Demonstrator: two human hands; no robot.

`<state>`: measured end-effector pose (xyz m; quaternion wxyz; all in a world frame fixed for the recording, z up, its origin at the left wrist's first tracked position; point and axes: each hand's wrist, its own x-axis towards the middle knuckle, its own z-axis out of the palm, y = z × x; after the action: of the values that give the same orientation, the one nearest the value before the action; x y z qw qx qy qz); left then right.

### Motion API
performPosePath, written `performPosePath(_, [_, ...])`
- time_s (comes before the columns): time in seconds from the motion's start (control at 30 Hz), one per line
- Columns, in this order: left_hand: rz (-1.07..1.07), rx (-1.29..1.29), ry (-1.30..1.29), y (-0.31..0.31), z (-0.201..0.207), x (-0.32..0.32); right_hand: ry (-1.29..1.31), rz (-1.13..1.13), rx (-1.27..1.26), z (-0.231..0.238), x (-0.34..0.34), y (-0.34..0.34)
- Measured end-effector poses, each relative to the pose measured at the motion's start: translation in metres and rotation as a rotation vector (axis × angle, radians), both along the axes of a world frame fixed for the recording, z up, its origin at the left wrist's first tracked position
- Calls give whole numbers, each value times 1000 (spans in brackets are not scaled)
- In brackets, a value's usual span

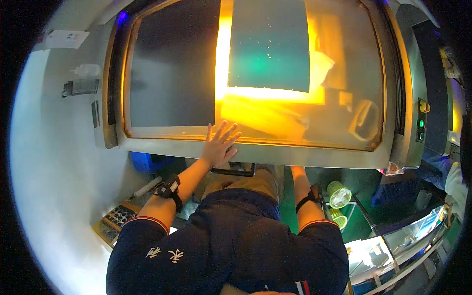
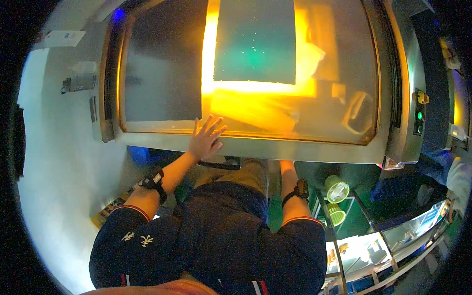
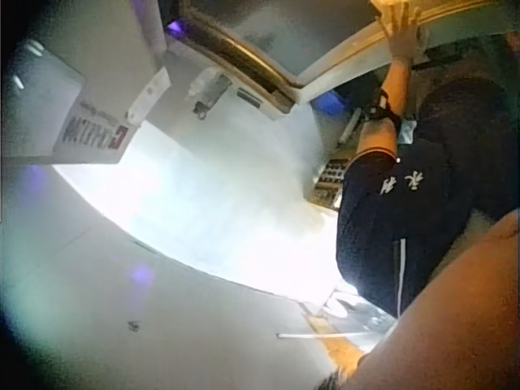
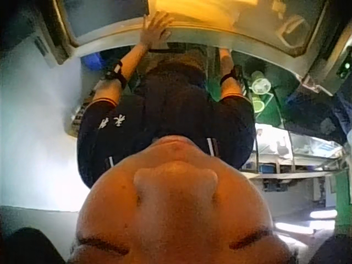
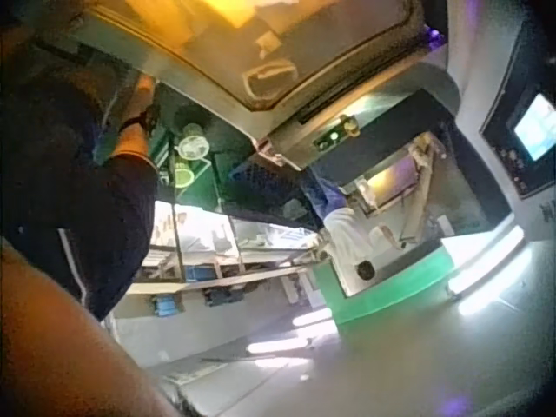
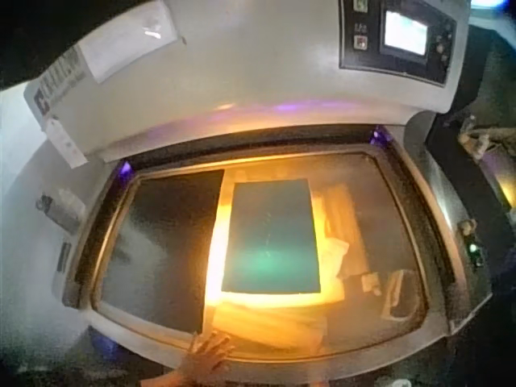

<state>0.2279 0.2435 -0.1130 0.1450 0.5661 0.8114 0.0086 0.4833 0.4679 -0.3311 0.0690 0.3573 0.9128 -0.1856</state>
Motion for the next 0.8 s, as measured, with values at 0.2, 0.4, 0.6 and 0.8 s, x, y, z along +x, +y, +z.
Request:
performPosePath(0.2, [13,135,-1,1,-2,9,39,30,51,-3,-2,-35])
performPosePath(0.4, [41,249,32,-21,-18,3,-11,-272,45,76,-2,-98])
performPosePath(0.6, [57,296,-8,-27,-28,4,21,-1169,-1020,128,172,-202])
performPosePath(0.8, [63,229,-90,-17,-12,8,710,-1501,-1234,171,342,-304])
